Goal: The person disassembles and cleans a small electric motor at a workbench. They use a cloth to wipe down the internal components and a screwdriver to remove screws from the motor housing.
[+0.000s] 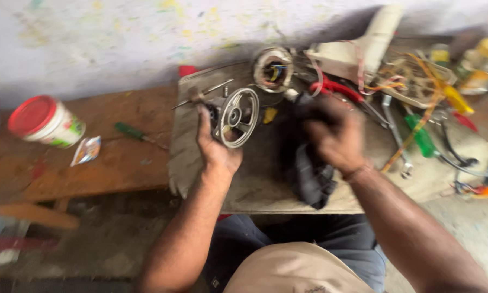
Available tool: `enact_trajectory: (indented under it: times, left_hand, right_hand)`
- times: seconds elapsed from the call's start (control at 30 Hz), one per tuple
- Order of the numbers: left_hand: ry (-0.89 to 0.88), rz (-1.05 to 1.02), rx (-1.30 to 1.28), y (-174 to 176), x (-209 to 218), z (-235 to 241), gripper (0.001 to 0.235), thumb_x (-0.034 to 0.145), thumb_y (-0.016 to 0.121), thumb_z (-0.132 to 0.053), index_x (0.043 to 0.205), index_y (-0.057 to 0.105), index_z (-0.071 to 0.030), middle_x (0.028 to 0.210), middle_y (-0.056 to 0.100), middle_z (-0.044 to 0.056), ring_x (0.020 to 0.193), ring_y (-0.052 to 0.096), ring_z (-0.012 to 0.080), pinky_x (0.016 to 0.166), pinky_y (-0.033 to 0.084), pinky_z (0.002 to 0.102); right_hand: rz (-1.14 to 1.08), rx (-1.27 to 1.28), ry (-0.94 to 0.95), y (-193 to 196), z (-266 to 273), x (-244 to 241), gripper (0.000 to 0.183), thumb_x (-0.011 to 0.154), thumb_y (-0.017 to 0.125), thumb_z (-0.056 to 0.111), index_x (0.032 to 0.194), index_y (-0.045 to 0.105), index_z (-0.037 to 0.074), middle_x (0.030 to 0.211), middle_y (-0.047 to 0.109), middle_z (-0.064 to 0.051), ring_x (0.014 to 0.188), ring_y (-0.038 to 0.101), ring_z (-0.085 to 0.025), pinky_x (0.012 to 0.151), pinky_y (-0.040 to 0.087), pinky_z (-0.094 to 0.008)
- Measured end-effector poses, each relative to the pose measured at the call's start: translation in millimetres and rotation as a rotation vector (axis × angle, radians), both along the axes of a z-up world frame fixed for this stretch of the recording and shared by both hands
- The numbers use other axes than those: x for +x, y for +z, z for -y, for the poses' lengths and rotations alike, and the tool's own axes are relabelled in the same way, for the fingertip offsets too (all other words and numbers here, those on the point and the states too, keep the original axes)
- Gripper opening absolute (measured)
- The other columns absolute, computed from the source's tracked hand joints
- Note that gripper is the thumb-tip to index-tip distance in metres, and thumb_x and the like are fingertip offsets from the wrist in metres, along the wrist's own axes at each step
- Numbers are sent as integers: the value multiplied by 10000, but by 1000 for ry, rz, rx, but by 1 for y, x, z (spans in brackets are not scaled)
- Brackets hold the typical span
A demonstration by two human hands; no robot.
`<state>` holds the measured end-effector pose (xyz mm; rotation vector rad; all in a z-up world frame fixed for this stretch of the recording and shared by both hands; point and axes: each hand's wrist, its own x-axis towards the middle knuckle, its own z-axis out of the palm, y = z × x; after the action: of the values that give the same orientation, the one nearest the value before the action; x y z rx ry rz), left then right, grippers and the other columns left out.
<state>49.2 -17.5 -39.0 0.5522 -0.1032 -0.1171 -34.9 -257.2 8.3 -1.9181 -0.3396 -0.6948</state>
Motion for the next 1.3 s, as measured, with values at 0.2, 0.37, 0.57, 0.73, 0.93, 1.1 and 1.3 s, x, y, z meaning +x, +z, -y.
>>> enact_trajectory:
  times: [0.2,0.37,0.57,0.73,0.93,1.1,1.3]
  left_hand:
    - [438,311,606,25,30,-82,588,897,818,-407,1308,573,-65,1281,669,93,1201,640,256,1065,518,415]
    - [999,391,1647,30,59,-175,770,872,967,-392,1310,496,31,1219,614,206,1138,620,347,987,496,489]
    - [975,363,1847,-29,80,-210,811,825,993,-397,1303,516,53,1235,615,264,1149,601,431,996,486,528]
    - [1070,374,1971,7,64,-181,902,765,1007,-382,1331,492,96,1266,582,305,1188,545,464,1016,422,572]
    - [896,872,1603,48,71,-79,673,998,900,-250,1486,505,-8,1487,563,181,1442,515,309,1281,407,477]
    - [240,367,1370,40,151,18,604,896,808,-441,1205,666,58,1076,728,176,962,721,296,873,574,448]
    - [-194,54,1618,48,198,63,893,850,627,-701,1468,515,-67,1506,490,223,1385,482,385,1089,450,571]
  right_hand:
    - [221,-473,-237,-35,15,-26,303,816,683,16,1119,688,6,1063,653,-198,926,655,-399,809,548,-449]
    - [133,-409,-235,-64,11,-17,304,824,682,20,1127,680,19,1053,651,-177,947,633,-382,819,535,-463]
    - [139,-355,-248,-72,13,-19,285,839,685,36,1123,682,13,1080,662,-186,960,651,-381,824,542,-443]
    - [64,-253,-200,-60,19,-24,407,861,772,218,1182,663,-6,1173,632,-196,1075,620,-397,928,518,-456]
    - [33,-450,-256,-51,9,-15,768,679,865,368,1262,620,-68,1208,610,-262,1059,561,-458,922,477,-514]
    - [-79,-164,-251,-79,28,-5,411,802,839,149,1164,691,22,1067,695,-121,1019,638,-305,926,526,-401]
    - [370,401,-487,-64,115,-25,266,1068,755,39,1270,582,55,1155,670,-37,1093,635,-169,1035,515,-303]
